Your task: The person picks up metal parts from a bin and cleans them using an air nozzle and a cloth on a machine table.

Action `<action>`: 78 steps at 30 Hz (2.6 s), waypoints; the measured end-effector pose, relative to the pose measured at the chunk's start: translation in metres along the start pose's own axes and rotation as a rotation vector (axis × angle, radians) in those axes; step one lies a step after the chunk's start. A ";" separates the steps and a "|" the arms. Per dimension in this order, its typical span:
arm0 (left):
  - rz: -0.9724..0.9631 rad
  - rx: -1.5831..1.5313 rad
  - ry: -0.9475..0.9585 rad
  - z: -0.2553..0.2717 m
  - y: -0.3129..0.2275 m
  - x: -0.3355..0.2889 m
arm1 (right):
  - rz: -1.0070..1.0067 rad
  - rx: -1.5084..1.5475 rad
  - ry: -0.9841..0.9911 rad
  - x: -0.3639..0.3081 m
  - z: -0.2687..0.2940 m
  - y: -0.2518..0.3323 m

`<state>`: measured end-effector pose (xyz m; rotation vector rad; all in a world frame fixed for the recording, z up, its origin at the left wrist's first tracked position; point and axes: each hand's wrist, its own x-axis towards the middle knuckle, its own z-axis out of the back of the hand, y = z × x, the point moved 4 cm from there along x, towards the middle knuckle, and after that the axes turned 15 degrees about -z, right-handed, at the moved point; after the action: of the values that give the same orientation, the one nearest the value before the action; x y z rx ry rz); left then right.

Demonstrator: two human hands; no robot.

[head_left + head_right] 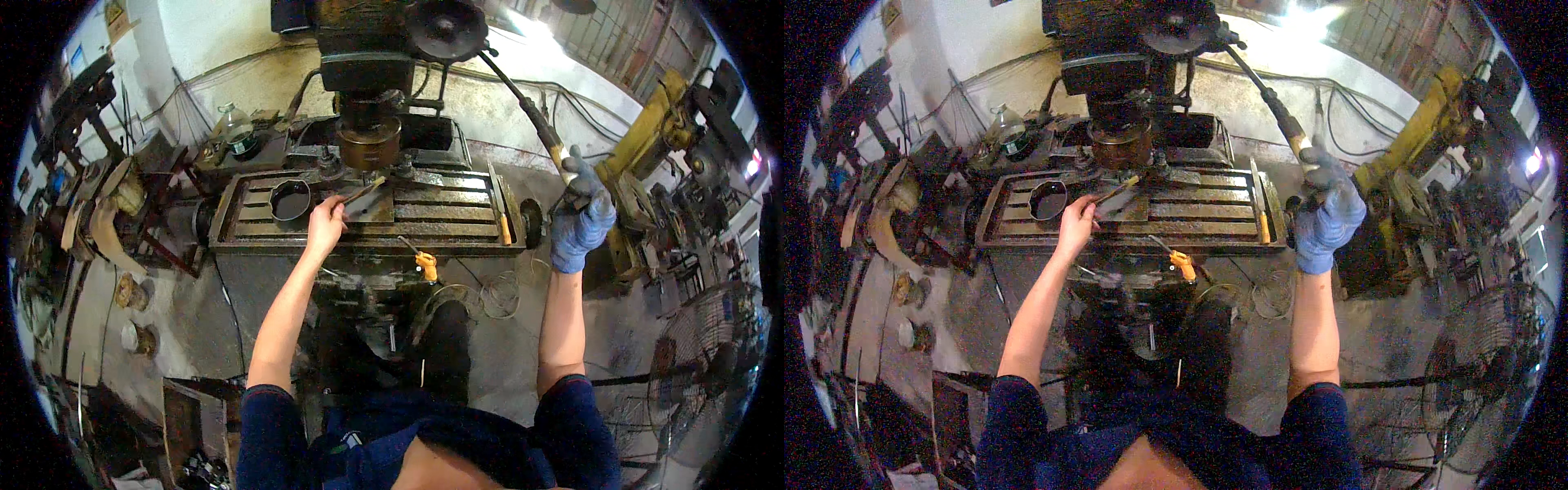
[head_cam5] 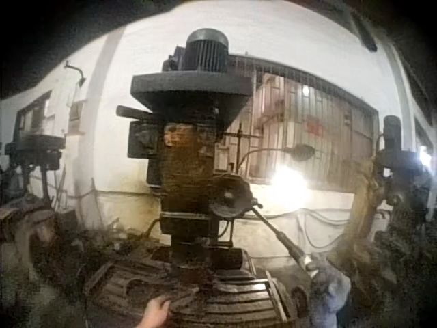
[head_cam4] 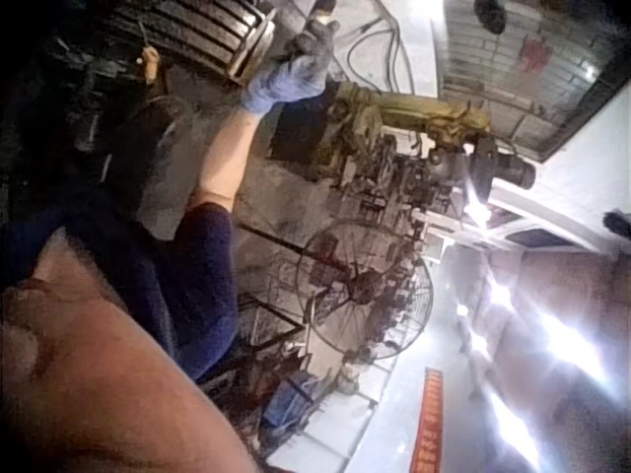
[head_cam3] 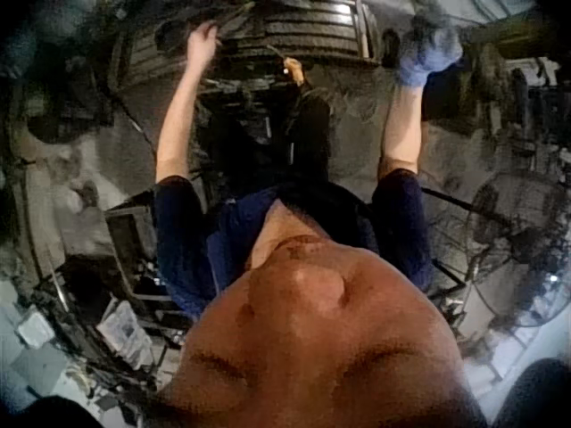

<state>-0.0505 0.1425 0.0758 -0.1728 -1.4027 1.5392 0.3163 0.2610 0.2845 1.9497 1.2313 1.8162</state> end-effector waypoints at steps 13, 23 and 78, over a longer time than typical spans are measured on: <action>-0.010 0.044 -0.044 -0.008 0.003 0.014 | 0.260 -0.078 -0.005 0.039 -0.017 0.028; -0.233 0.326 -0.151 -0.008 0.019 0.021 | 0.292 0.003 0.114 0.096 -0.015 0.050; 0.166 0.158 -0.342 0.230 0.016 -0.185 | -0.712 -1.507 0.884 -0.098 -0.146 -0.178</action>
<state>-0.1243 -0.1423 0.0445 0.0771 -1.5511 1.8757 0.1196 0.2514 0.1303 -0.0951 0.2115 2.0410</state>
